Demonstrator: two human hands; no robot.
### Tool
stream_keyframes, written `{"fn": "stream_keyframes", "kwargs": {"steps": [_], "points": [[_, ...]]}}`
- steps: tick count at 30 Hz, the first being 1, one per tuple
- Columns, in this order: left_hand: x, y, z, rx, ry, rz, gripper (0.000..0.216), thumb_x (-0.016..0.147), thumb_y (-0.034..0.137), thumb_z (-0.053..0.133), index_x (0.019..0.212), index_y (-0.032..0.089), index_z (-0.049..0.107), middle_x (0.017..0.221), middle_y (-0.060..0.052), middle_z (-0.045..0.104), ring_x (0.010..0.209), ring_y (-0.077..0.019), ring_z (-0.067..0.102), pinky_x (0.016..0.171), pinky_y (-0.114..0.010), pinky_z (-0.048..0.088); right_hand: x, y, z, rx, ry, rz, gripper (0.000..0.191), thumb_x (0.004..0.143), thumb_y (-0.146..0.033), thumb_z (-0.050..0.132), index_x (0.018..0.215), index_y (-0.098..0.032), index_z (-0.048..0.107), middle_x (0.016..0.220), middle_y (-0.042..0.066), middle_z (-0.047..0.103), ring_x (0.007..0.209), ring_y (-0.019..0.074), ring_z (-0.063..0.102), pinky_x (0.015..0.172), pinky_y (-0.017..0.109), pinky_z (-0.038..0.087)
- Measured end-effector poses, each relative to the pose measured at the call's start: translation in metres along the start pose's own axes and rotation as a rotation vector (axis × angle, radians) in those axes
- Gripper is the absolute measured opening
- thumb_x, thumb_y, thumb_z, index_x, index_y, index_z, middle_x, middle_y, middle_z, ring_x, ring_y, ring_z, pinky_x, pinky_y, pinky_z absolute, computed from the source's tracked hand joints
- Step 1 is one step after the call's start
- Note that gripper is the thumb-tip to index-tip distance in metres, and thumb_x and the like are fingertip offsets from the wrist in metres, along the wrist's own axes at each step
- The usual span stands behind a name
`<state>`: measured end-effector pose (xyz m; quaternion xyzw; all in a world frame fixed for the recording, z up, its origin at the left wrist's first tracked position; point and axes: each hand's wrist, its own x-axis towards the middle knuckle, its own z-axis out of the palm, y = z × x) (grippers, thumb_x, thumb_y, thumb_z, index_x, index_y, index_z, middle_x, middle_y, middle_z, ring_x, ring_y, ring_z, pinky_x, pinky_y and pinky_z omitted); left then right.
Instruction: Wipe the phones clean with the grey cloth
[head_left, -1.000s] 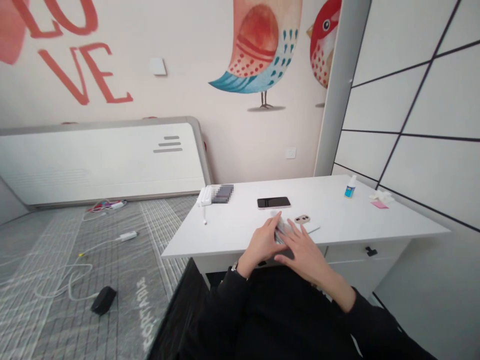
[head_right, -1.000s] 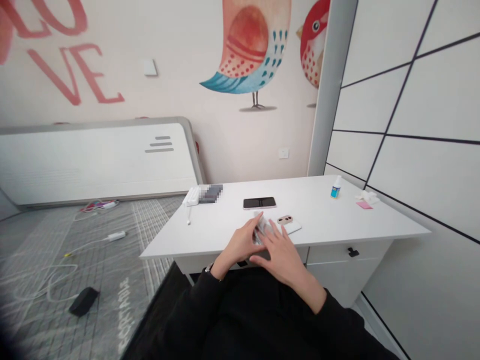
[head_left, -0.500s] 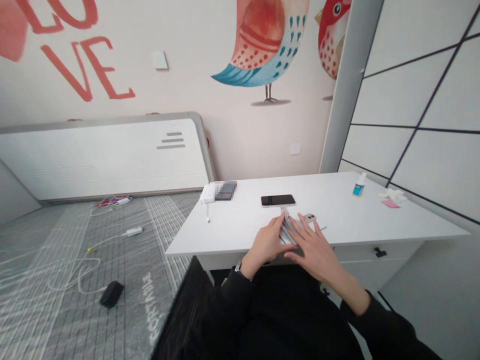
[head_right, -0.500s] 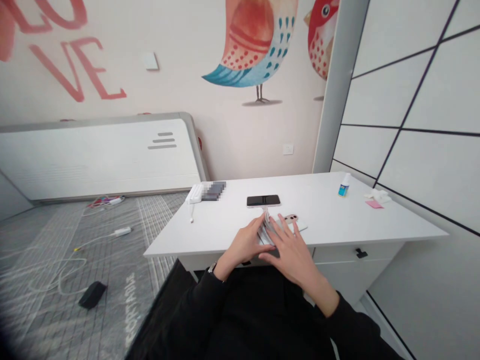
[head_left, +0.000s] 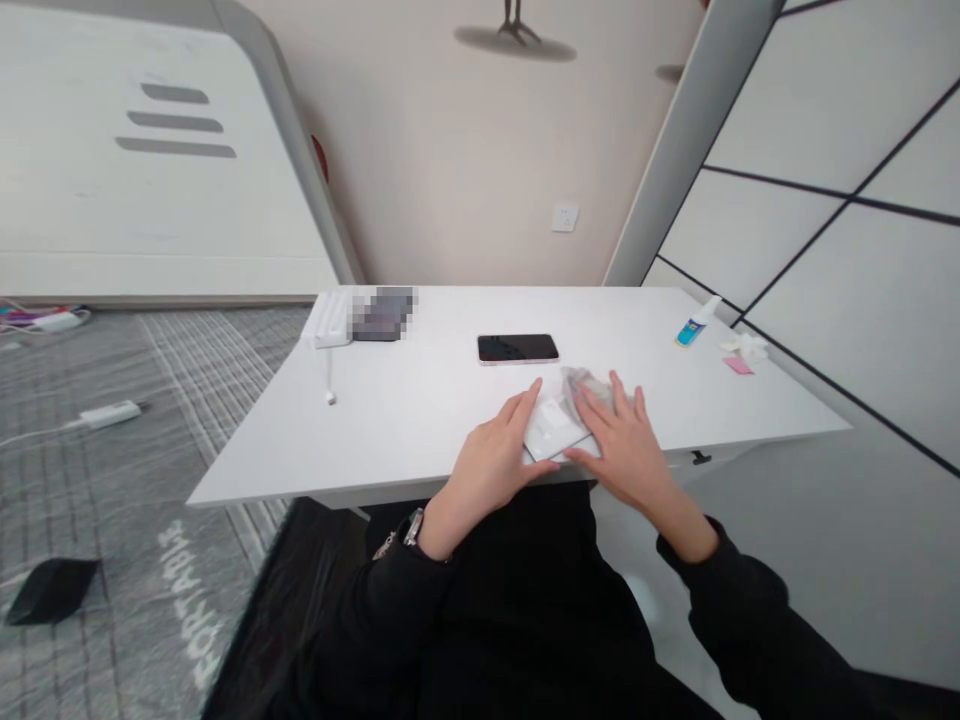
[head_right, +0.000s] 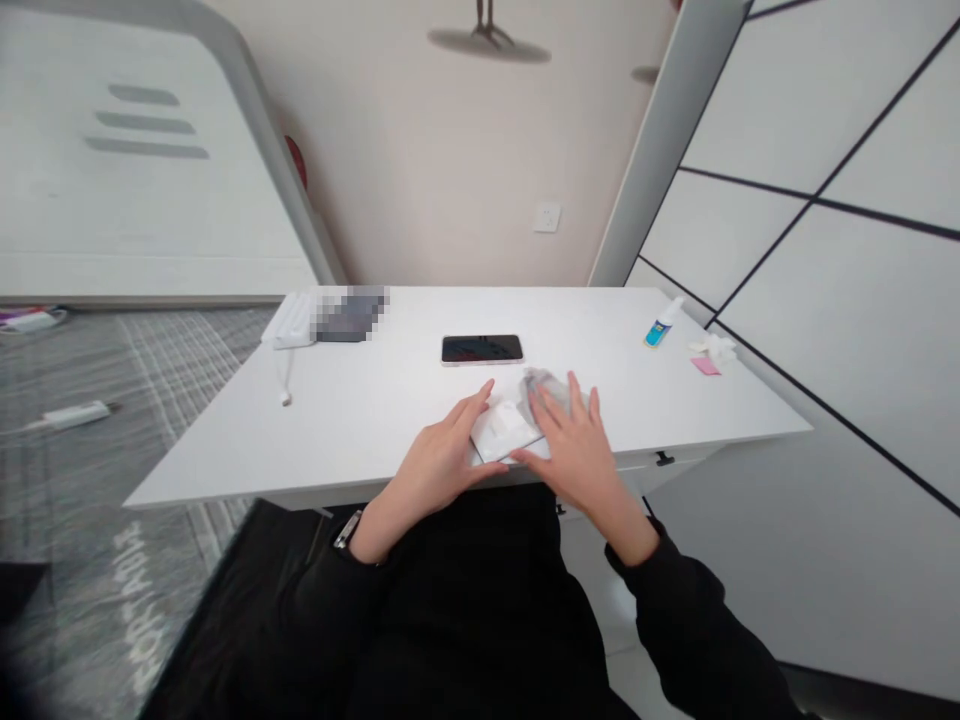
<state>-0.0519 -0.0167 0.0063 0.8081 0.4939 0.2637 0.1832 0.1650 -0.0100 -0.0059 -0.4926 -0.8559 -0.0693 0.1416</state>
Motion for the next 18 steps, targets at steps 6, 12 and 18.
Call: {"fn": "stream_keyframes", "kwargs": {"steps": [6,12,18], "points": [[-0.002,-0.005,0.001,-0.002,0.021,0.029,0.114,0.082,0.037,0.082,0.163,0.031,0.003,0.163,-0.014,0.038,0.135,-0.0340,0.058,0.101,-0.047,0.058,0.000,0.009,0.000,0.005,-0.084,-0.062,0.090,0.095,-0.081,0.019,0.162,-0.023,0.032,0.167,0.005,0.034,0.157,0.0408,0.019,0.121,0.072,0.023],[0.000,0.003,-0.002,0.026,0.052,0.097,0.115,0.080,0.036,0.085,0.163,0.027,0.007,0.166,-0.017,0.033,0.149,-0.0349,0.041,0.115,-0.051,0.048,0.009,0.017,-0.005,0.076,-0.058,-0.066,0.095,0.091,-0.085,0.029,0.164,-0.024,0.026,0.170,0.010,0.028,0.157,0.0414,0.019,0.121,0.071,0.022],[-0.105,-0.014,-0.020,0.030,0.207,0.187,0.064,0.096,0.018,0.063,0.154,0.028,0.039,0.159,-0.010,0.047,0.145,-0.0239,0.048,0.123,-0.044,0.041,-0.095,0.023,0.003,0.429,0.625,-0.024,0.034,0.104,-0.030,0.044,0.129,-0.026,0.066,0.113,0.010,0.072,0.110,0.0268,0.070,0.096,0.046,0.057]]}}
